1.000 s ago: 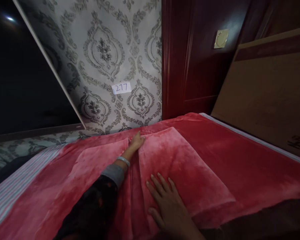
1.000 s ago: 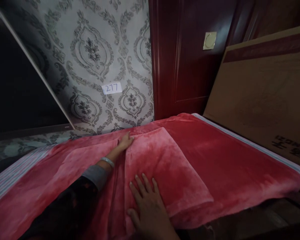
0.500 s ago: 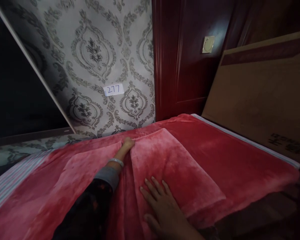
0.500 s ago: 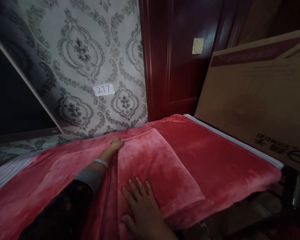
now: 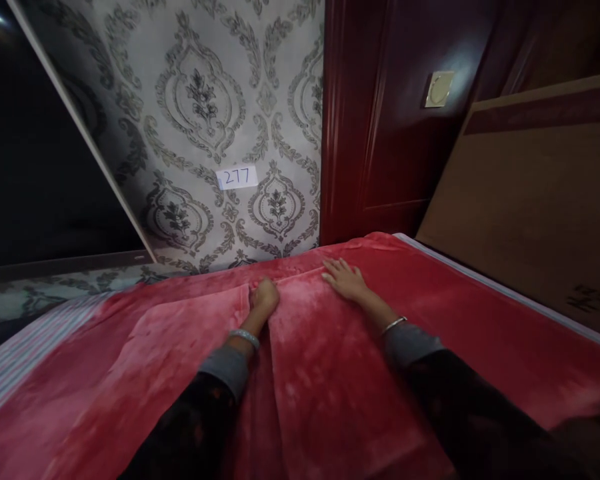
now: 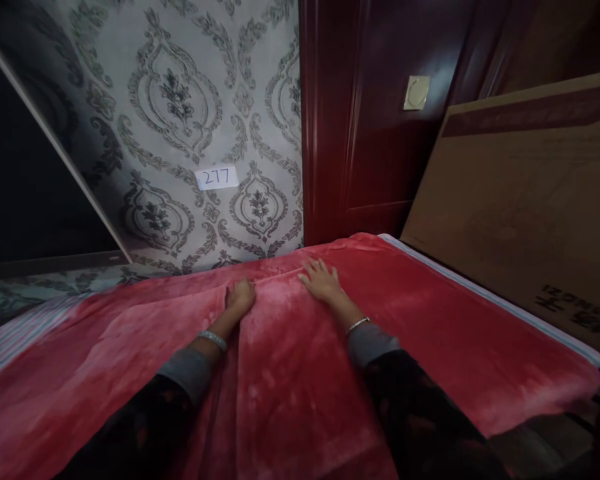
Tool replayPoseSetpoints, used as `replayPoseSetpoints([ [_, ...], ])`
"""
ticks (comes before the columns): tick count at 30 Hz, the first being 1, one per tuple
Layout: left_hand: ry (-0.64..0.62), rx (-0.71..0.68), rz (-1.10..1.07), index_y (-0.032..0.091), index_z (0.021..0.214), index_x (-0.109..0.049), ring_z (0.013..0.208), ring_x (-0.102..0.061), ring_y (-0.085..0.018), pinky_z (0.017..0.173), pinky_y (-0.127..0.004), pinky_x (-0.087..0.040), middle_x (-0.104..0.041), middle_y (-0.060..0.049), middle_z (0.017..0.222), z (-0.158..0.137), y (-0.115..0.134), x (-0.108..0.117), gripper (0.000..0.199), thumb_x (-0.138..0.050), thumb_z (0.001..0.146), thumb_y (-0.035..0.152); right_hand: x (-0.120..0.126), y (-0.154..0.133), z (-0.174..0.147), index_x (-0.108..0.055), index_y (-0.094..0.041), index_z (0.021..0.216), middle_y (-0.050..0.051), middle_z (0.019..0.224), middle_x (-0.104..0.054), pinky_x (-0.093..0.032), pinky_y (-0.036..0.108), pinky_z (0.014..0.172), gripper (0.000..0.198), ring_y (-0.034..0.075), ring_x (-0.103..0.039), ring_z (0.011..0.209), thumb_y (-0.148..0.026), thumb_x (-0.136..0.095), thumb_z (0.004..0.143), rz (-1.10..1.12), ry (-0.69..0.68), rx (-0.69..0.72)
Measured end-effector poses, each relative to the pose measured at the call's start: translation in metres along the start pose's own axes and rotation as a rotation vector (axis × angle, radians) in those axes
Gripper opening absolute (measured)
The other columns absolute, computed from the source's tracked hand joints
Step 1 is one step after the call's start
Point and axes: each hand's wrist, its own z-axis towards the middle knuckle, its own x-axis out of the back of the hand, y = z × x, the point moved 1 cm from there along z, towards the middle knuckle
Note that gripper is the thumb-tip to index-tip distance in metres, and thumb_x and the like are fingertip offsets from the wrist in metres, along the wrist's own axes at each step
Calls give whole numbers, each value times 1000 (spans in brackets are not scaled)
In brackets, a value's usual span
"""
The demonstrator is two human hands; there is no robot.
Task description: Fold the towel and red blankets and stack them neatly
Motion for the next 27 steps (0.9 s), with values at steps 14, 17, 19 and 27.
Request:
replayPoseSetpoints([
  [14, 25, -61, 167, 13, 118, -63, 109, -70, -30, 88, -38, -53, -72, -20, 114, -2, -4, -4, 35, -36, 96, 15, -49, 25, 1, -33, -21, 157, 9, 166, -22, -30, 57, 117, 60, 25, -15, 154, -52, -23, 106, -30, 19, -34],
  [17, 28, -57, 190, 11, 118, -63, 111, -69, -31, 89, -39, -53, -70, -22, 118, -5, -1, -4, 37, -35, 95, 13, -50, 25, 1, -33, -21, 157, 9, 166, -22, -30, 57, 117, 60, 25, -15, 154, -51, -24, 106, -22, 13, -28],
  [19, 28, -56, 204, 10, 119, -63, 111, -69, -31, 89, -39, -53, -70, -22, 119, -7, 1, -4, 37, -34, 95, 12, -51, 26, 2, -32, -23, 157, 9, 167, -22, -29, 58, 117, 60, 25, -14, 154, -52, -23, 106, -12, 11, -28],
  [27, -1, -78, 252, 10, 120, -63, 107, -70, -30, 86, -37, -54, -71, -22, 117, -7, 8, 9, 34, -44, 93, 14, -46, 21, -3, -30, -23, 158, 9, 167, -21, -28, 58, 117, 60, 25, -12, 154, -52, -23, 106, -1, -1, -42],
])
